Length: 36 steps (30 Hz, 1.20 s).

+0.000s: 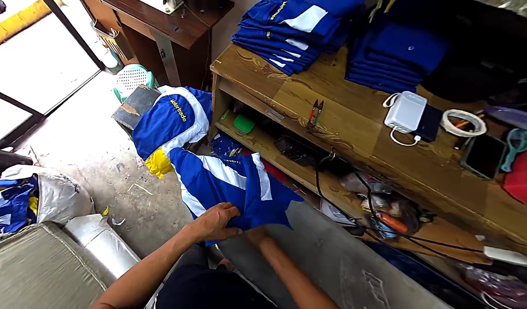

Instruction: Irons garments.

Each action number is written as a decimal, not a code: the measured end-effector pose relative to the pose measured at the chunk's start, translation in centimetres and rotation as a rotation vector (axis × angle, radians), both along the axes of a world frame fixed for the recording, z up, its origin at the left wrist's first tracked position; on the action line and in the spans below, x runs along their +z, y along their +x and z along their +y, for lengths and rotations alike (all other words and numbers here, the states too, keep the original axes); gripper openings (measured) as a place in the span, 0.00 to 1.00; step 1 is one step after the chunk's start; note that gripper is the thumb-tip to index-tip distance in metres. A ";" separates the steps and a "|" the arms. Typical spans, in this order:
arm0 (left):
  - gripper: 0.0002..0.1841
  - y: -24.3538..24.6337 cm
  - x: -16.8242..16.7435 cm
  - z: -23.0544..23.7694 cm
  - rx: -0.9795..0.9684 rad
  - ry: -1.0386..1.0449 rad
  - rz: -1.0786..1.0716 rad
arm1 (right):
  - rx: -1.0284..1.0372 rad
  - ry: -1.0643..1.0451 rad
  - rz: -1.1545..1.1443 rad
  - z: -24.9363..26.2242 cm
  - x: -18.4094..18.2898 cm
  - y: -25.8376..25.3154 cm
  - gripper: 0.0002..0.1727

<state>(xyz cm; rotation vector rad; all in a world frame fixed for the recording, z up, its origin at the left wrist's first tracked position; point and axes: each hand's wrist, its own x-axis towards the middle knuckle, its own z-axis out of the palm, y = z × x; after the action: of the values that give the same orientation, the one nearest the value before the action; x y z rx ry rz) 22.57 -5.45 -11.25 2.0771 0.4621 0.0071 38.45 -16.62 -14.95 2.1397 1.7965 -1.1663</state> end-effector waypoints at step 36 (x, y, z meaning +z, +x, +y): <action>0.21 -3.0 -3.3 2.6 0.461 0.575 -0.205 | -0.303 -0.068 0.350 -12.7 7.8 5.8 0.18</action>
<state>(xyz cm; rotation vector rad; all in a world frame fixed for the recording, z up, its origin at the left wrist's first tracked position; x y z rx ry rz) 19.54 -2.84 -14.57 2.4358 0.8771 0.6891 44.26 -29.31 -7.12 2.3427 1.5490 -1.7413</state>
